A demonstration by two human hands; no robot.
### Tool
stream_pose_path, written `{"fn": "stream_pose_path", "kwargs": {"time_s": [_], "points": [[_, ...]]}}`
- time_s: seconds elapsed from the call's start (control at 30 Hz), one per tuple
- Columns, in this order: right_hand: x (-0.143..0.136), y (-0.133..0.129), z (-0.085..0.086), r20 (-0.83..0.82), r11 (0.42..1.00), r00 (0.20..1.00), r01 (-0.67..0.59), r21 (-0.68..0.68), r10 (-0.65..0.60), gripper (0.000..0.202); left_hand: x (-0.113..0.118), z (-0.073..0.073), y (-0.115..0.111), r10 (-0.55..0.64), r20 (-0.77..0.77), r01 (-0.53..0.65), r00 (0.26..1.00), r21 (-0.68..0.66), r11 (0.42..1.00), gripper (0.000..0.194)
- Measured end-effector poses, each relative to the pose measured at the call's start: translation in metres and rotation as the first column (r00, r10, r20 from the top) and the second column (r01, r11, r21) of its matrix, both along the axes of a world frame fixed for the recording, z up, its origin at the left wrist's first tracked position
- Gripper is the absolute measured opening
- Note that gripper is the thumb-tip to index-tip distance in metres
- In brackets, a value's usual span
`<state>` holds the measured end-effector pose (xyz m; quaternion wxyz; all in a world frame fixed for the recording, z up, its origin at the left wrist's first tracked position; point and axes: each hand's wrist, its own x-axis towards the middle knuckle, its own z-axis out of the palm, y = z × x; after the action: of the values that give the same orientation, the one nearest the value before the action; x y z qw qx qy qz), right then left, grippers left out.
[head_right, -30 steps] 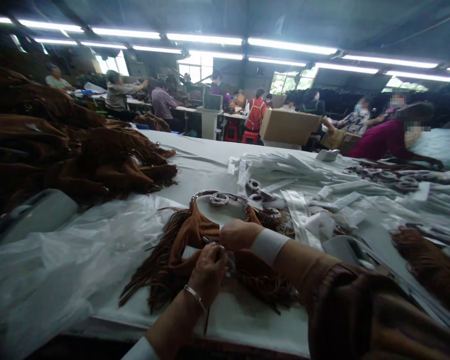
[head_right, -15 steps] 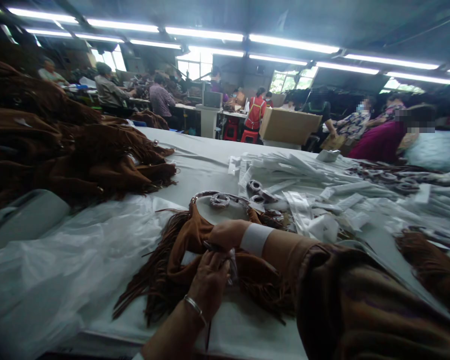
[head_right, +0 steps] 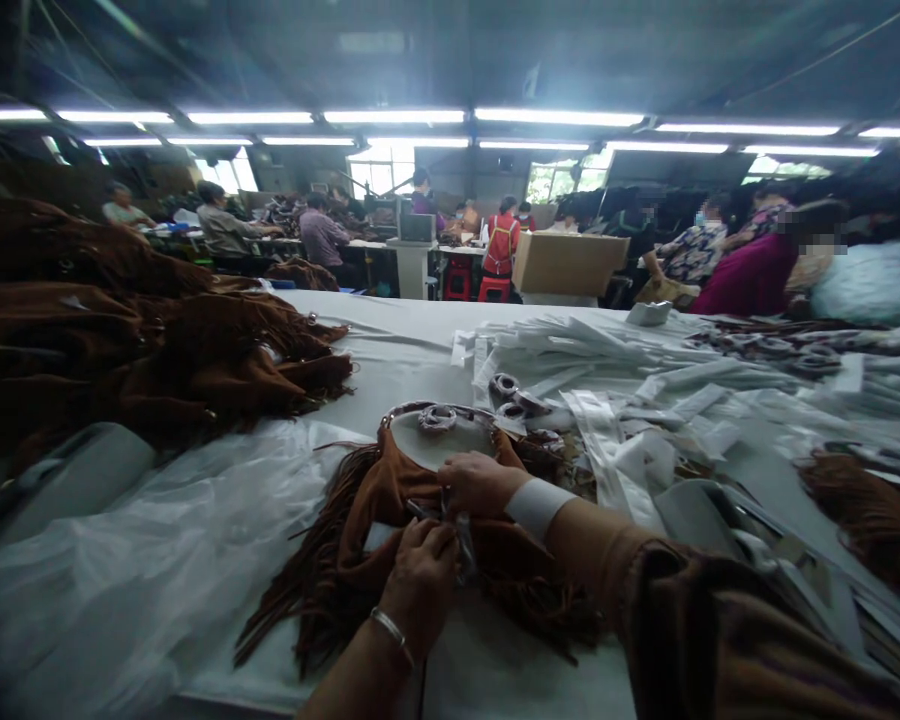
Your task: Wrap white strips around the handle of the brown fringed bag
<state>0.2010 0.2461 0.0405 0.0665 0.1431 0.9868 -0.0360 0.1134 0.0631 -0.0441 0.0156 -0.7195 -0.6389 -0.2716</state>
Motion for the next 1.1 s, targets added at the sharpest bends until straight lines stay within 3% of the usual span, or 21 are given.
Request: {"fn": "stream_pose_path", "kwargs": {"time_s": [0.1,0.17,0.23,0.33,0.47,0.57,0.63,0.7,0.73,0.8,0.87,0.93,1.0,1.1], "points": [[0.001,0.002,0.003,-0.03,0.996,0.997,0.078,0.049,-0.077,0.009,0.0,0.001,-0.001,-0.005,0.009,0.004,1.0,0.037,0.999,0.016],[0.008,-0.007,0.01,-0.103,0.988,0.987,0.129,0.088,-0.12,0.009,0.0,0.002,-0.002,-0.024,0.037,0.022,0.999,0.056,0.998,0.012],[0.021,-0.029,0.01,-0.174,0.982,0.975,0.161,0.103,-0.142,0.012,0.0,0.002,-0.002,-0.031,0.087,0.025,0.996,0.067,0.997,0.009],[0.048,-0.08,-0.008,-0.234,0.99,0.965,0.134,0.038,-0.121,0.012,0.0,0.009,-0.002,-0.037,0.163,0.026,0.986,0.067,0.997,0.008],[0.076,-0.131,-0.041,-0.313,0.987,0.941,0.154,0.047,-0.132,0.022,-0.003,0.039,-0.016,-0.096,0.205,0.092,0.974,0.03,0.995,0.016],[0.08,-0.142,-0.054,-0.326,0.972,0.937,0.184,0.149,-0.127,0.025,0.0,0.066,-0.038,-0.046,0.257,0.05,0.965,-0.007,0.999,0.018],[0.075,-0.143,-0.062,-0.346,0.953,0.929,0.215,0.215,-0.131,0.026,0.011,0.075,-0.053,0.013,0.379,0.007,0.925,-0.053,0.999,0.019],[0.068,-0.143,-0.072,-0.367,0.926,0.921,0.246,0.286,-0.131,0.029,0.026,0.072,-0.065,0.119,0.594,0.003,0.795,-0.2,0.98,0.018],[0.065,-0.143,-0.077,-0.371,0.911,0.919,0.26,0.321,-0.132,0.03,0.034,0.069,-0.069,0.204,0.713,0.022,0.671,-0.294,0.955,0.017],[0.06,-0.143,-0.086,-0.351,0.886,0.925,0.278,0.372,-0.143,0.028,0.048,0.06,-0.072,0.389,0.865,0.096,0.316,-0.437,0.894,0.02],[0.059,-0.143,-0.09,-0.314,0.874,0.937,0.277,0.398,-0.153,0.025,0.058,0.055,-0.071,0.496,0.866,0.141,-0.062,-0.484,0.864,0.024],[0.061,-0.142,-0.087,-0.294,0.876,0.946,0.256,0.409,-0.139,0.023,0.064,0.057,-0.067,0.511,0.797,0.159,-0.322,-0.486,0.859,0.023],[0.064,-0.14,-0.08,-0.313,0.879,0.943,0.24,0.411,-0.111,0.022,0.066,0.061,-0.061,0.528,0.716,0.2,-0.456,-0.496,0.845,0.021],[0.069,-0.135,-0.064,-0.359,0.89,0.929,0.233,0.392,-0.085,0.019,0.068,0.063,-0.05,0.493,0.668,0.226,-0.558,-0.449,0.864,0.023]]}}
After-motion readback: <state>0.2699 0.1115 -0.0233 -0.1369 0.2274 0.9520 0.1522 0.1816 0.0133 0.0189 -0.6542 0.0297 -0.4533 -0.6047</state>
